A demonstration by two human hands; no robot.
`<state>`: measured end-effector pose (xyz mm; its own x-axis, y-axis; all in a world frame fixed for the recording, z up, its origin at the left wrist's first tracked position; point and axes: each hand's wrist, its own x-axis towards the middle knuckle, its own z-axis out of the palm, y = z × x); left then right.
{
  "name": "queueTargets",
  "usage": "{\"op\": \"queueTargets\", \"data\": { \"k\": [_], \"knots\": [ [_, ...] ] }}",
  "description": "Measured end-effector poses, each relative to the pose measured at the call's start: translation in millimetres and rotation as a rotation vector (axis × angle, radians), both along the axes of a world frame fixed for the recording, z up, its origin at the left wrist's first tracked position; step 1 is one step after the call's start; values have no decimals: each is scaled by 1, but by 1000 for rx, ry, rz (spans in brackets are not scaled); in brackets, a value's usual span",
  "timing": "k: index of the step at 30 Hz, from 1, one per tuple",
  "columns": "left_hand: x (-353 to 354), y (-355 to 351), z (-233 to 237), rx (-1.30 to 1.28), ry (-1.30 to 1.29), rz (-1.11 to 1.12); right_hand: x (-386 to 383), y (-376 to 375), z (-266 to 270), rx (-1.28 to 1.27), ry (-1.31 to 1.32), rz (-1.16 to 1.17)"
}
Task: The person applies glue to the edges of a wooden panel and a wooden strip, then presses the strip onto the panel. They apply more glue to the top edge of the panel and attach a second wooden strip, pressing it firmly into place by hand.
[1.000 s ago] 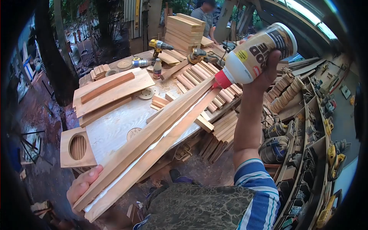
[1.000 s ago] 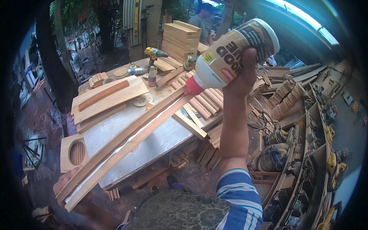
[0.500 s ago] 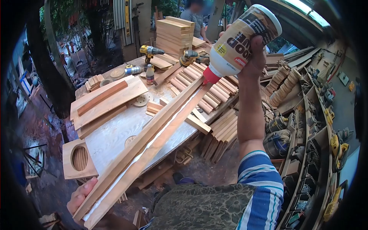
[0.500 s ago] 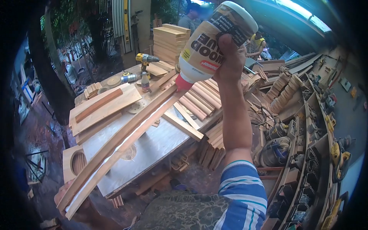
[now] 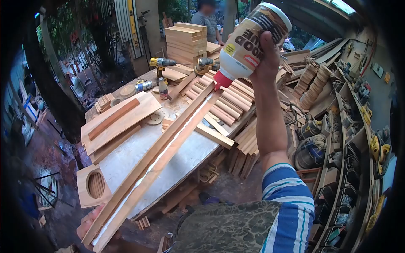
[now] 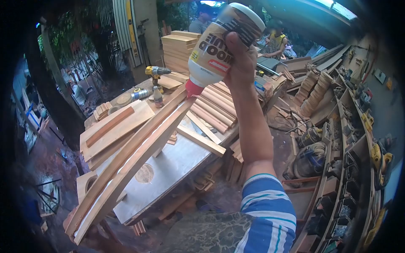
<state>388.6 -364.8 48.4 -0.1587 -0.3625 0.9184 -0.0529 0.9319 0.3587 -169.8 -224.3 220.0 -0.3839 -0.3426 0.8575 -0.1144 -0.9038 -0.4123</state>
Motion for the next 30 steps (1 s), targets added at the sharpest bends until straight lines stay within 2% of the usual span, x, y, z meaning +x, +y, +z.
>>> {"op": "queueTargets", "data": {
  "k": [1,3,5,7,11,13,14,15,17,18,21,23,24,26,27,29,30],
  "knots": [
    [-2,0,1,-12,8,20,4,-2,3,-7,-4,-5],
    [-10,-1,0,-9,50,18,10,-5,8,-14,-60,151],
    [-10,-4,0,-5,70,37,-7,-10,0,1,-67,154],
    [-14,-8,1,-21,80,72,-23,-15,-5,100,-38,64],
    [-10,-14,5,-39,79,134,-38,-34,-4,115,-20,181],
    [-12,-13,16,-59,88,180,-32,-48,1,53,-73,247],
    [-25,-12,24,-36,192,132,-31,-52,1,0,-121,310],
    [0,-32,12,-135,147,303,-46,-58,-7,-6,-130,319],
    [23,-48,3,187,173,77,-90,-80,-28,60,-160,269],
    [32,-60,3,177,176,87,-94,-82,-35,55,-261,385],
    [32,-70,21,245,57,208,-101,-103,-65,136,-596,258],
    [-6,-60,48,265,114,180,-117,-127,-104,190,-770,314],
    [2,-67,51,279,21,292,-121,-132,-124,263,-847,346],
    [48,-118,26,15,16,504,-117,-145,-162,369,-1049,364],
    [42,-109,43,215,-57,343,-113,-152,-179,397,-1172,336],
    [7,-100,61,336,72,212,-118,-173,-228,466,-1218,372],
    [4,-99,63,342,63,221,-123,-183,-256,523,-1258,485]
  ]
}}
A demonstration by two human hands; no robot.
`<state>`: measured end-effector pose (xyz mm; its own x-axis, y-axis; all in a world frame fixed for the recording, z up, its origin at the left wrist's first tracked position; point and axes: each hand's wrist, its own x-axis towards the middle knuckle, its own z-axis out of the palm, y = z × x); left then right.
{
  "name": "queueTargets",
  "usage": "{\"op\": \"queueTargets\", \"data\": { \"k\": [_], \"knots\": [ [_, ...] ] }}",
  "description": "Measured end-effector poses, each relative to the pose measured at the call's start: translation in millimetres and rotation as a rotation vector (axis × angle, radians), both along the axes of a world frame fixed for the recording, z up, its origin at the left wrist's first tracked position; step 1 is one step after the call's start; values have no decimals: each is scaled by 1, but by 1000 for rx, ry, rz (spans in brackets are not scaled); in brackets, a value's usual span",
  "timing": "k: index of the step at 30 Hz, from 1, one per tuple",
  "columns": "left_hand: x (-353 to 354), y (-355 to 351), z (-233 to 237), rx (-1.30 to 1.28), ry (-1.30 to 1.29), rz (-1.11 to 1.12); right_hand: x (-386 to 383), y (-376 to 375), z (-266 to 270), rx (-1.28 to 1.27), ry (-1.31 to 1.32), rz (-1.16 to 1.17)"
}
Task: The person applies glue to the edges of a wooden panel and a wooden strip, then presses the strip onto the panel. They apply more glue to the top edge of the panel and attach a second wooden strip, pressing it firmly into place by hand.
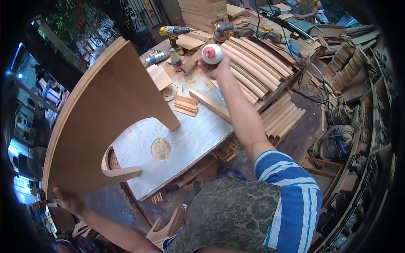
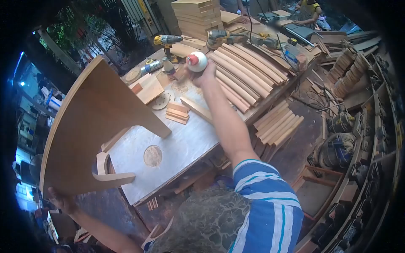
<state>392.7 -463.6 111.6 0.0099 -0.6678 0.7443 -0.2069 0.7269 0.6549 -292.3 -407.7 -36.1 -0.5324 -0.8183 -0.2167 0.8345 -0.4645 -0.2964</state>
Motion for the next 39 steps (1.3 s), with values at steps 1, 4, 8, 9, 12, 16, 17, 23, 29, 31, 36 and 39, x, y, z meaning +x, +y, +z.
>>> {"op": "queueTargets", "data": {
  "k": [1,4,8,9,12,16,17,23,29,31,36,39],
  "knots": [
    [-4,-4,2,56,84,-42,-6,-11,-24,-8,-60,104],
    [46,-54,-7,163,170,-167,-14,-53,-88,37,-252,141],
    [72,-77,-15,122,185,-51,-4,-93,-130,71,-474,45],
    [48,-66,-4,152,268,-21,-1,-100,-136,85,-534,18],
    [46,-71,2,155,281,-170,0,-111,-145,56,-681,-58],
    [60,-77,3,198,202,-357,-4,-126,-154,65,-605,-108],
    [46,-70,5,212,215,-436,-3,-122,-152,71,-602,-115],
    [80,-103,-6,268,161,-394,24,-10,-108,600,167,21],
    [31,-84,2,293,304,-219,16,124,-122,1506,1762,-125],
    [62,-104,-10,336,233,-185,17,141,-124,1507,1795,31],
    [24,-71,-3,191,309,-71,20,147,-146,1500,1959,194],
    [85,-100,-29,-77,-23,59,16,151,-139,1440,2085,210]
  ]
}}
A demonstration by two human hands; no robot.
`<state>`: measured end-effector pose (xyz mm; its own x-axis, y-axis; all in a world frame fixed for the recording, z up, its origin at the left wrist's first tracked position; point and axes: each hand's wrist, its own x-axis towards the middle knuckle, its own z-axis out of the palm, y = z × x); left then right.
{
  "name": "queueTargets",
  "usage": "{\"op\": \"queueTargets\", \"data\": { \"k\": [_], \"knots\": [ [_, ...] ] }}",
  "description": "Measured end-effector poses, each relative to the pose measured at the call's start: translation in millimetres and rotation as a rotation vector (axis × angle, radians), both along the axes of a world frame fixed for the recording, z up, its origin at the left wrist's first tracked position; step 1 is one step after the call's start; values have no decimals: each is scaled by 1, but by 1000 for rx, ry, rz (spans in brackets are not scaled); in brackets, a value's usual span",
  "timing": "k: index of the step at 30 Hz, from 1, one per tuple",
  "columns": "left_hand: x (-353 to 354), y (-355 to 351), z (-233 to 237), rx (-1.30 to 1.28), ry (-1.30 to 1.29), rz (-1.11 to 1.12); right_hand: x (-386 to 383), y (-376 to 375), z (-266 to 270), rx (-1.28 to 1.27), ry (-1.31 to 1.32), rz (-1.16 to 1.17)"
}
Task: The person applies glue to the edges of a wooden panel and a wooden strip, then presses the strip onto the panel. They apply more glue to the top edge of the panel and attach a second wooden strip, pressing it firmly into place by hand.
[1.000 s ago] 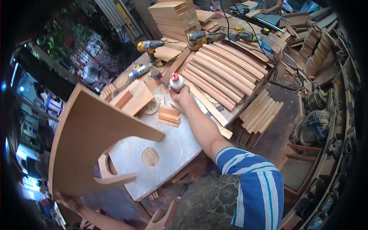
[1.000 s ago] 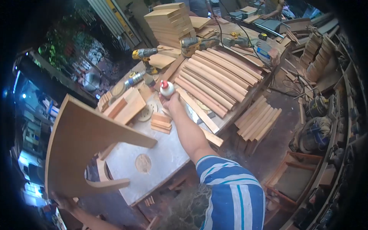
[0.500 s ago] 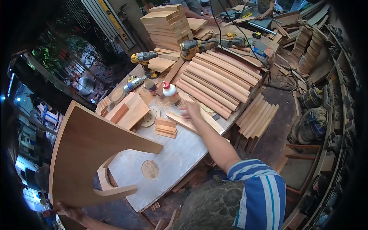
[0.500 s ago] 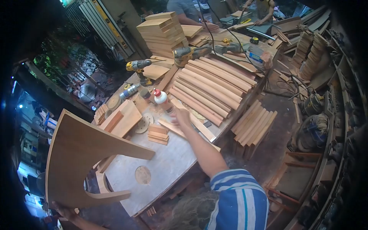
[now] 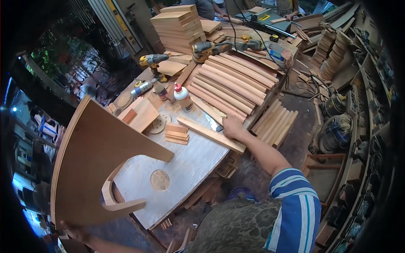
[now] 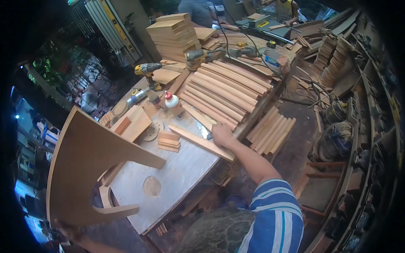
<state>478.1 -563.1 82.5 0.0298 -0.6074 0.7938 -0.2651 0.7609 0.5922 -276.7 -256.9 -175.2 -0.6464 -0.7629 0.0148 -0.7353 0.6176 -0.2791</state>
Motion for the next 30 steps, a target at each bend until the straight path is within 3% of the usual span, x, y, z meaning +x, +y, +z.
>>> {"op": "queueTargets", "data": {
  "k": [4,6,7,8,10,12,16,18,19,24,26,27,28,30],
  "knots": [
    [-46,53,18,255,60,-161,-3,12,39,-134,-19,-10],
    [-56,67,20,175,13,-155,1,23,47,-330,-190,-111],
    [-63,74,21,90,-37,-146,19,37,88,-324,-376,-207],
    [-78,89,22,90,-33,-156,26,52,91,-434,-422,-208],
    [-99,119,20,59,56,-68,41,84,87,-968,-856,-184],
    [-91,124,12,-14,-17,-30,84,118,130,-1415,-1224,-146],
    [-108,170,6,2,45,-114,152,156,164,-1654,-1168,28],
    [-108,185,-4,-71,48,-192,186,177,183,-1632,-1105,106],
    [-114,195,-5,-70,156,-419,199,185,188,-1634,-1090,102],
    [-105,224,-16,-230,-63,-314,240,229,211,-1593,-909,80],
    [-112,249,-10,-174,-123,-437,255,234,228,-1611,-877,55],
    [-116,253,-20,-243,-46,-502,260,234,237,-1718,-794,58],
    [-115,261,-15,-246,-173,-455,267,235,246,-1826,-711,58],
    [-126,284,-18,-148,-66,-557,272,242,256,-1767,-699,117]
  ]
}}
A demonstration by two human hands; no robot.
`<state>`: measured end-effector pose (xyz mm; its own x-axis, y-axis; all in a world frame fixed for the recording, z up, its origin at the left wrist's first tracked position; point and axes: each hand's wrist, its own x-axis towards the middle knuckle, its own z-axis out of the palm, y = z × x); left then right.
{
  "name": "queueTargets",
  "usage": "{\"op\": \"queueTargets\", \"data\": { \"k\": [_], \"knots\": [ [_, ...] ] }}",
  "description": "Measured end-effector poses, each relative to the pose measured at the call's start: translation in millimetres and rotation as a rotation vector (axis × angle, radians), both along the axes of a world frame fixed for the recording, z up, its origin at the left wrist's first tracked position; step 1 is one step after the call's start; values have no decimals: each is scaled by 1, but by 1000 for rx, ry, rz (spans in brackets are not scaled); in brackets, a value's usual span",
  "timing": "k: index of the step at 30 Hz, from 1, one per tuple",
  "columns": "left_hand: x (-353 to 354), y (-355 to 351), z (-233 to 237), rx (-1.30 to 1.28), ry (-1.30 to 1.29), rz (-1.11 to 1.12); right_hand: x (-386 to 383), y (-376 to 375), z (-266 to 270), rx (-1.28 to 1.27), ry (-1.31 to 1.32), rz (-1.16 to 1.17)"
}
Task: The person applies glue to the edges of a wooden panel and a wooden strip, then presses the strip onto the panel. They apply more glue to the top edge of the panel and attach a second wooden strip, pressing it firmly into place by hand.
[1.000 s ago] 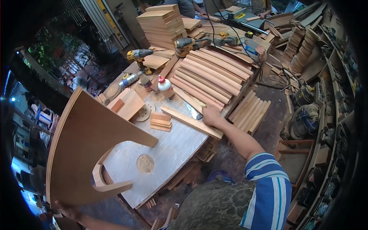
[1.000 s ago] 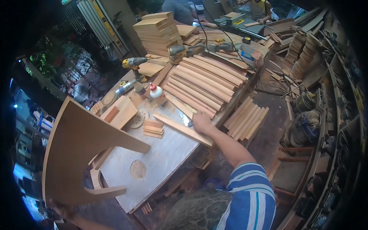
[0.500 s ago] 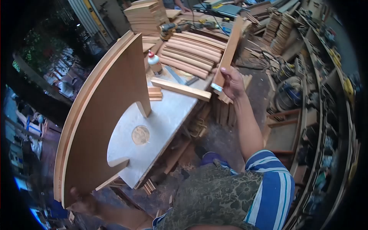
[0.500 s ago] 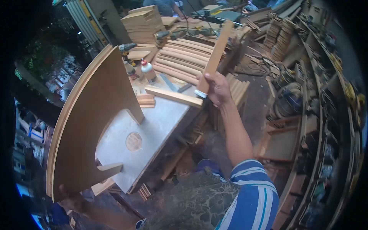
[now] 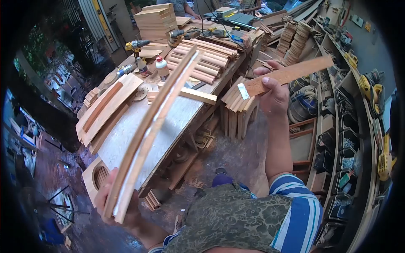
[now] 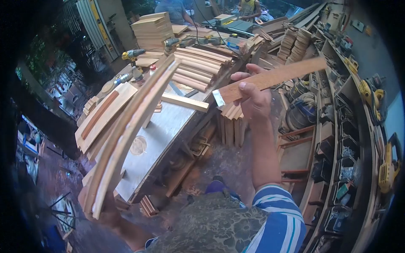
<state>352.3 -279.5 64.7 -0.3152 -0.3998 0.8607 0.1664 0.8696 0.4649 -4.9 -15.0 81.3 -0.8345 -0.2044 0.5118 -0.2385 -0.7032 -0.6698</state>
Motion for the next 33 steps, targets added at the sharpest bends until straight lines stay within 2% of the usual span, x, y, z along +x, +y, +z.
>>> {"op": "queueTargets", "data": {
  "k": [1,4,8,10,12,15,17,20,22,25,26,33],
  "knots": [
    [-8,15,7,-68,0,10,-5,3,1,-4,-31,33],
    [-10,30,-9,-55,25,-25,-20,0,7,8,-58,59],
    [-20,51,-20,-55,48,12,-25,-11,31,-7,34,143],
    [-19,52,-23,-116,-25,-22,-27,-17,34,69,95,152],
    [-25,64,-20,-101,-44,42,-37,-17,26,82,139,182],
    [-24,65,-26,-108,-28,80,-46,-17,18,103,226,125],
    [-25,64,-23,-114,-6,-27,-45,-16,17,181,336,-46],
    [-20,61,-30,-97,-7,-67,-50,-14,17,218,311,-140],
    [-20,66,-23,-123,-41,-32,-64,-12,14,198,263,-93],
    [-16,67,-25,-133,-69,-12,-81,-16,11,81,105,205],
    [-15,66,-26,-115,-69,-25,-81,-18,6,81,108,204],
    [-18,74,-22,-111,-59,-11,-61,-19,11,277,232,-84]
  ]
}}
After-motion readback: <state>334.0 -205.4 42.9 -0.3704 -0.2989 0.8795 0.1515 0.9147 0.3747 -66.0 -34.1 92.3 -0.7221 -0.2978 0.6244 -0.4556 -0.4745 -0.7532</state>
